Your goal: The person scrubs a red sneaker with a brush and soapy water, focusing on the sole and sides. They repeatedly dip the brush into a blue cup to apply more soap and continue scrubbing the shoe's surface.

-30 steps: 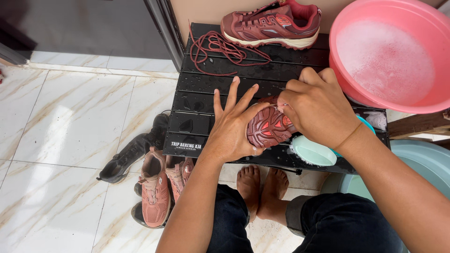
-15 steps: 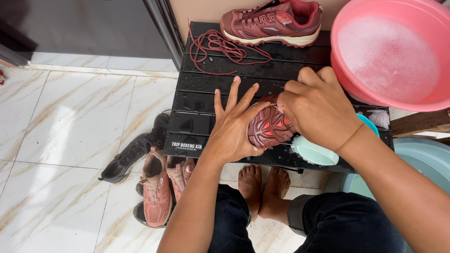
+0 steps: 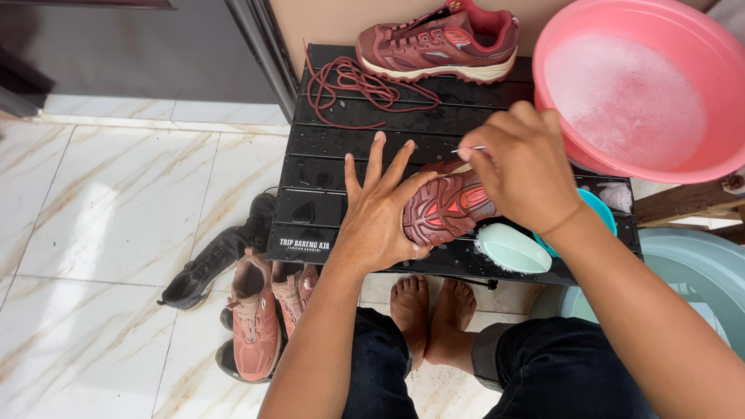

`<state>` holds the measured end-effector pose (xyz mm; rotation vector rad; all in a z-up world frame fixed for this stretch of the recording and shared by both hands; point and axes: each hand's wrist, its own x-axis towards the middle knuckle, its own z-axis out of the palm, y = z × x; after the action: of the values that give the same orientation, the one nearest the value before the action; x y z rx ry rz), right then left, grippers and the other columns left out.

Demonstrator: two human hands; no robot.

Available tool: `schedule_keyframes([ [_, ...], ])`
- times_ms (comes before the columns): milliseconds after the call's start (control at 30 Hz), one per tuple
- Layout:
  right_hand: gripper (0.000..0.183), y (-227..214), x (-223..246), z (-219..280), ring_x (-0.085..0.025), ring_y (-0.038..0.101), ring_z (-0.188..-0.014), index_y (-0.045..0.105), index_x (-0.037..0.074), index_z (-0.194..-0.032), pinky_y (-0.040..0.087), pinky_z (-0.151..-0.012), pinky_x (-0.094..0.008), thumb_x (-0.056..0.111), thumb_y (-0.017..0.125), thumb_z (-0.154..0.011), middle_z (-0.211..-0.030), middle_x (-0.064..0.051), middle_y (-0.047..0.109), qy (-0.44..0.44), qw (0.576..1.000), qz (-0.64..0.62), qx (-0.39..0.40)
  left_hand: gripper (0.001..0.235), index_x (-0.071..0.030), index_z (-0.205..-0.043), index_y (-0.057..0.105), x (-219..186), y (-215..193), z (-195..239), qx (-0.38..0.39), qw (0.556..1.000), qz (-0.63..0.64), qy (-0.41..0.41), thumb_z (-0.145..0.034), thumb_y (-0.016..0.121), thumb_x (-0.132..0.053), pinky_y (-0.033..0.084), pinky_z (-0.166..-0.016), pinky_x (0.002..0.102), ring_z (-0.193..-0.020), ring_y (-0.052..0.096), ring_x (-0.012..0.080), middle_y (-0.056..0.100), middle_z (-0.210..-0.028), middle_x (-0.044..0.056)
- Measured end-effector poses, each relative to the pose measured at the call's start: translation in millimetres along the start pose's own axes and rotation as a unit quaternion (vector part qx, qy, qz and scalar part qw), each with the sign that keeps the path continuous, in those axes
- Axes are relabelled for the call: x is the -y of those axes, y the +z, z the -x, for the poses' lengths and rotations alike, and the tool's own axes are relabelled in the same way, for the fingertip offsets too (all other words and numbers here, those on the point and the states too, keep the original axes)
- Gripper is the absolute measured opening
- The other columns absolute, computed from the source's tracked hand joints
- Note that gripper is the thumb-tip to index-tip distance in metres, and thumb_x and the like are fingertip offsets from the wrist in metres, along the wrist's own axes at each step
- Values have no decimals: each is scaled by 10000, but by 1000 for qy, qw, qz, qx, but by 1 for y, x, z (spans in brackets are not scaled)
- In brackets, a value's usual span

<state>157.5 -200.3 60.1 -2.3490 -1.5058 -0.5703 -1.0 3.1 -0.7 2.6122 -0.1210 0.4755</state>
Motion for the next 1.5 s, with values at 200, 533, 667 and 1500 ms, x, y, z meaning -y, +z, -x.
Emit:
schedule_keyframes([
  [200,67,-5,7,38,-382,619,-1195,771,186,-1074,381,-882,-536,249,749,-1078,-1020,-46,704,66,996,-51,29,1164,-233,-1575,633,2,-2,1,-1,1000,12,8,-532,1101,-452,88,-1264,900,-1740,48,508,240,-1866,166],
  [533,66,7,22,33,-335,555,-987,752,189,-1037,367,-820,-521,242,755,-1077,-1008,1,716,81,994,-66,19,1198,-271,-1630,609,8,2,1,11,999,34,10,-553,1112,-423,87,-1274,913,-1762,16,507,207,-1891,130],
  [667,47,-2,24,28,-337,564,-1030,742,227,-994,367,-835,-525,219,732,-1039,-1034,28,731,43,999,-17,21,1220,-262,-1615,629,9,1,0,6,999,31,9,-519,1132,-448,75,-1274,918,-1762,30,501,226,-1885,120],
  [1500,68,-6,47,48,-316,550,-965,741,233,-992,374,-826,-511,248,727,-1057,-934,28,707,37,994,-56,88,1162,-241,-1577,647,7,4,-1,-9,999,26,18,-553,1117,-527,100,-1267,921,-1750,81,487,309,-1850,130],
])
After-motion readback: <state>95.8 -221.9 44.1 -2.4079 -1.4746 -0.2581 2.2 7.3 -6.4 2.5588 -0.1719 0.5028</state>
